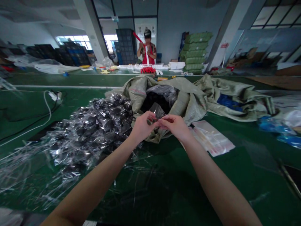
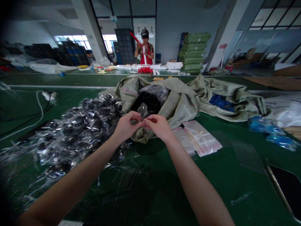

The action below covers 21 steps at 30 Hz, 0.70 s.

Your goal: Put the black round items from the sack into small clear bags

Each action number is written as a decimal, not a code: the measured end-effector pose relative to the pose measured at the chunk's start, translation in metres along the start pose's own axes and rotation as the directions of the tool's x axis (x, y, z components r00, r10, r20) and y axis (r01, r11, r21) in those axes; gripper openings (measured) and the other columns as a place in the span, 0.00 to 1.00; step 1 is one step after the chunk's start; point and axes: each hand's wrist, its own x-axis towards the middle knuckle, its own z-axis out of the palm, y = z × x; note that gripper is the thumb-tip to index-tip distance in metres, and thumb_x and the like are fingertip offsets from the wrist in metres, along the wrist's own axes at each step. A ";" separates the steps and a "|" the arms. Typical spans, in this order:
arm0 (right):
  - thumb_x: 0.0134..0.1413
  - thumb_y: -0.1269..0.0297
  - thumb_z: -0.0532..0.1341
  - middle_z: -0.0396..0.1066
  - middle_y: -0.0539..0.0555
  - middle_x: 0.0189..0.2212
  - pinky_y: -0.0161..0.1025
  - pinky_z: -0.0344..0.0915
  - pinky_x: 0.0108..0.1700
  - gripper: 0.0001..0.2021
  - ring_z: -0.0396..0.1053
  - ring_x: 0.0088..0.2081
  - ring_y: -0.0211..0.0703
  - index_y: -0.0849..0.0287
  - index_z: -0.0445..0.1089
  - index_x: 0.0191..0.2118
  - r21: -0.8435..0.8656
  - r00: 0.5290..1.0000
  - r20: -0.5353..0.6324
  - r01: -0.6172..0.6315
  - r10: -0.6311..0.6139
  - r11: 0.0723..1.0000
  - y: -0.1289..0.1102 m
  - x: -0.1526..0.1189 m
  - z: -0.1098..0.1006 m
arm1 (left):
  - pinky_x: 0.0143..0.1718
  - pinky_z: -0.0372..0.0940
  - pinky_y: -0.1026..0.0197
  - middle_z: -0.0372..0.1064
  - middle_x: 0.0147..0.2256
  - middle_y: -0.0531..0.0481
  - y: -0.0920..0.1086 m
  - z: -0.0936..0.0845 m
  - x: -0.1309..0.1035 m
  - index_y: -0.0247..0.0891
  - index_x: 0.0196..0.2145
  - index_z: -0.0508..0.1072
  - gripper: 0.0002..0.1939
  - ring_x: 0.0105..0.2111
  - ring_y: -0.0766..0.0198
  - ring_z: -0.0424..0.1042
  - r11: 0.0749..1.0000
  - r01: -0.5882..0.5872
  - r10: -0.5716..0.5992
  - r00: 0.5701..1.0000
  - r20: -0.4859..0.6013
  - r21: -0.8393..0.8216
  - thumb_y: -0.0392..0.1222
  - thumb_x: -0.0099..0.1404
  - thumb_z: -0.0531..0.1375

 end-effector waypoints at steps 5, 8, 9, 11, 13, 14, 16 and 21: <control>0.49 0.65 0.65 0.77 0.51 0.26 0.43 0.75 0.41 0.03 0.76 0.32 0.44 0.57 0.73 0.28 -0.045 0.997 -0.071 0.002 -0.005 0.999 0.004 0.006 -0.007 | 0.39 0.67 0.61 0.74 0.33 0.51 0.001 0.004 0.005 0.38 0.33 0.71 0.03 0.33 0.64 0.73 1.000 0.010 -0.010 1.000 0.008 0.005 0.40 0.61 0.60; 0.51 0.64 0.63 0.77 0.52 0.27 0.42 0.73 0.38 0.04 0.76 0.32 0.44 0.57 0.71 0.28 -0.279 0.988 -0.098 0.087 -0.119 0.956 0.004 0.006 -0.006 | 0.37 0.66 0.61 0.73 0.31 0.51 0.003 0.006 0.004 0.38 0.33 0.71 0.03 0.32 0.64 0.72 0.995 0.003 -0.001 1.000 -0.018 0.098 0.38 0.61 0.58; 0.52 0.63 0.62 0.76 0.52 0.27 0.41 0.71 0.37 0.05 0.75 0.31 0.44 0.57 0.71 0.28 -0.386 0.980 -0.101 0.121 -0.172 0.914 0.002 0.004 -0.004 | 0.36 0.65 0.61 0.72 0.30 0.52 0.004 0.006 0.004 0.38 0.33 0.70 0.02 0.31 0.64 0.72 0.991 -0.014 0.016 1.000 -0.016 0.134 0.38 0.61 0.58; 0.53 0.63 0.61 0.75 0.53 0.27 0.40 0.68 0.36 0.06 0.74 0.30 0.44 0.57 0.70 0.28 -0.591 0.952 -0.126 0.155 -0.280 0.792 -0.003 -0.002 0.001 | 0.35 0.64 0.61 0.71 0.29 0.52 0.008 0.006 0.003 0.39 0.31 0.69 0.02 0.30 0.64 0.70 0.973 -0.062 0.065 0.998 -0.008 0.224 0.38 0.61 0.58; 0.53 0.65 0.59 0.73 0.52 0.25 0.39 0.65 0.35 0.07 0.72 0.29 0.44 0.57 0.68 0.26 -0.741 0.892 -0.210 0.122 -0.401 0.660 -0.010 -0.011 0.008 | 0.34 0.62 0.59 0.69 0.27 0.51 0.016 0.003 0.002 0.39 0.28 0.67 0.04 0.30 0.62 0.69 0.931 -0.114 0.126 0.992 -0.014 0.347 0.37 0.61 0.57; 0.53 0.65 0.59 0.72 0.52 0.24 0.39 0.63 0.33 0.06 0.71 0.28 0.43 0.57 0.67 0.26 -0.791 0.855 -0.246 0.094 -0.456 0.604 -0.014 -0.016 0.011 | 0.35 0.61 0.58 0.68 0.26 0.51 0.020 -0.001 0.001 0.39 0.27 0.66 0.05 0.30 0.62 0.69 0.900 -0.133 0.157 0.987 -0.024 0.415 0.36 0.61 0.57; 0.53 0.65 0.58 0.70 0.51 0.22 0.37 0.59 0.29 0.07 0.69 0.25 0.41 0.56 0.64 0.25 -0.837 0.815 -0.267 0.068 -0.515 0.543 -0.019 -0.024 0.018 | 0.34 0.59 0.57 0.65 0.25 0.51 0.031 -0.010 -0.004 0.40 0.25 0.64 0.07 0.29 0.61 0.67 0.840 -0.154 0.204 0.978 -0.041 0.520 0.36 0.62 0.56; 0.50 0.67 0.58 0.63 0.47 0.18 0.36 0.53 0.25 0.09 0.62 0.20 0.37 0.54 0.59 0.22 -0.844 0.815 -0.255 0.075 -0.520 0.532 -0.024 -0.035 0.031 | 0.35 0.61 0.52 0.65 0.30 0.46 0.047 -0.036 -0.014 0.40 0.24 0.65 0.06 0.34 0.55 0.65 0.756 -0.170 0.255 0.966 -0.045 0.633 0.35 0.58 0.58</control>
